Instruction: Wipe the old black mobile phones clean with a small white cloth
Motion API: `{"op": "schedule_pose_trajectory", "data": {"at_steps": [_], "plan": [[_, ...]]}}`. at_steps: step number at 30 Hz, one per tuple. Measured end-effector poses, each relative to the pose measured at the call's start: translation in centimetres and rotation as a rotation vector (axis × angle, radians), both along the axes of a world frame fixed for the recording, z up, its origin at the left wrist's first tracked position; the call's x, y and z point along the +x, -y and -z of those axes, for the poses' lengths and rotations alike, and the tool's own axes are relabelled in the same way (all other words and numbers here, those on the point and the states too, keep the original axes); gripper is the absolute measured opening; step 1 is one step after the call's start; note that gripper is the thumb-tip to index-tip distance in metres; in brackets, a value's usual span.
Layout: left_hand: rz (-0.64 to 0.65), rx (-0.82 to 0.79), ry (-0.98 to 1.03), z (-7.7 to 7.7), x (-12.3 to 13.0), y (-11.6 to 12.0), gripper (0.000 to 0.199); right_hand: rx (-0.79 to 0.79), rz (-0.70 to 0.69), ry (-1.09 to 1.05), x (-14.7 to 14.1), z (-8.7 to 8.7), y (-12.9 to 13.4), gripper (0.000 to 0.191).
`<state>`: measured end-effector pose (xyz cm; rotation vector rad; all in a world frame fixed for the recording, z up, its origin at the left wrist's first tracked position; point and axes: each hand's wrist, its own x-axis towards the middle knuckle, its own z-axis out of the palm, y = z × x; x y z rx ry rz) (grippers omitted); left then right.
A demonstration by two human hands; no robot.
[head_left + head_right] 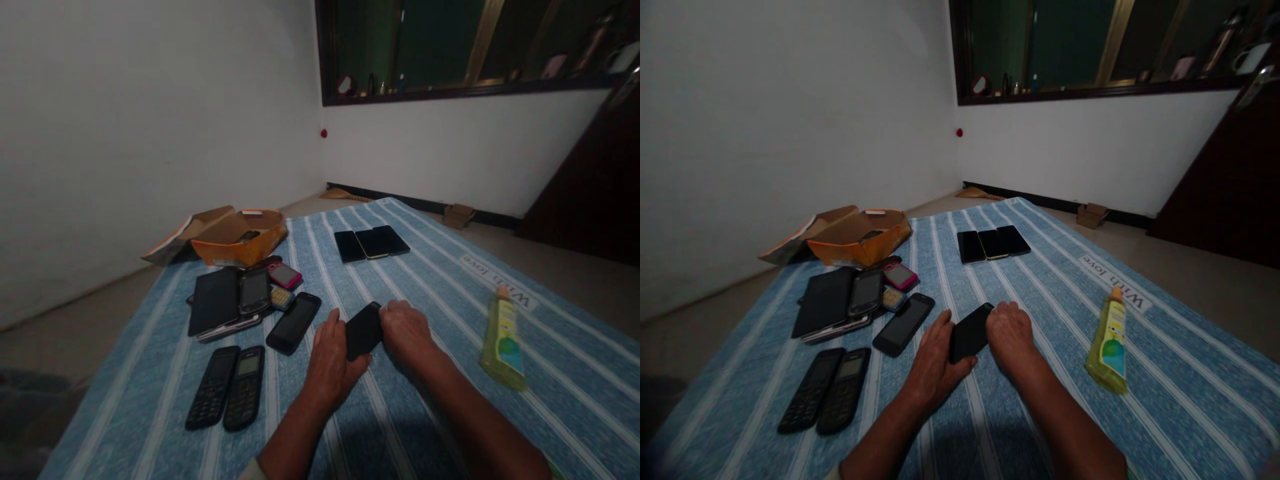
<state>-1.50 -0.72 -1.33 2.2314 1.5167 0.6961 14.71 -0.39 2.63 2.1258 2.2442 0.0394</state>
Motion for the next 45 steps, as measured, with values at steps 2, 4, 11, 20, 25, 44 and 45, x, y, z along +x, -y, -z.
{"op": "schedule_pose_trajectory", "data": {"at_steps": [2, 4, 11, 20, 25, 44, 45], "plan": [[0.004, 0.008, 0.009, 0.1, -0.1, 0.0, 0.054, -0.012, -0.002, 0.003, 0.1, 0.1, 0.0, 0.028], [0.002, 0.004, 0.010, 0.1, -0.1, 0.0, 0.055, -0.011, -0.001, 0.000, 0.2, 0.2, 0.0, 0.027], [-0.018, -0.066, -0.040, -0.5, 0.3, 0.1, 0.055, 0.004, -0.003, -0.018, 0.5, 0.3, -0.1, 0.028], [-0.003, -0.061, -0.051, -0.6, 0.3, 0.2, 0.050, -0.034, 0.000, -0.015, 0.5, -0.3, 0.1, 0.031], [-0.002, -0.079, -0.062, -0.5, 0.3, 0.2, 0.056, -0.096, -0.001, -0.002, 0.8, -0.5, 0.4, 0.029], [0.000, -0.071, -0.065, -0.4, 0.3, 0.3, 0.048, -0.061, 0.045, 0.007, 0.7, 0.1, 1.2, 0.032], [0.002, -0.074, -0.064, -0.4, 0.3, 0.3, 0.048, -0.064, 0.048, 0.008, 0.7, 0.2, 1.3, 0.032]]}}
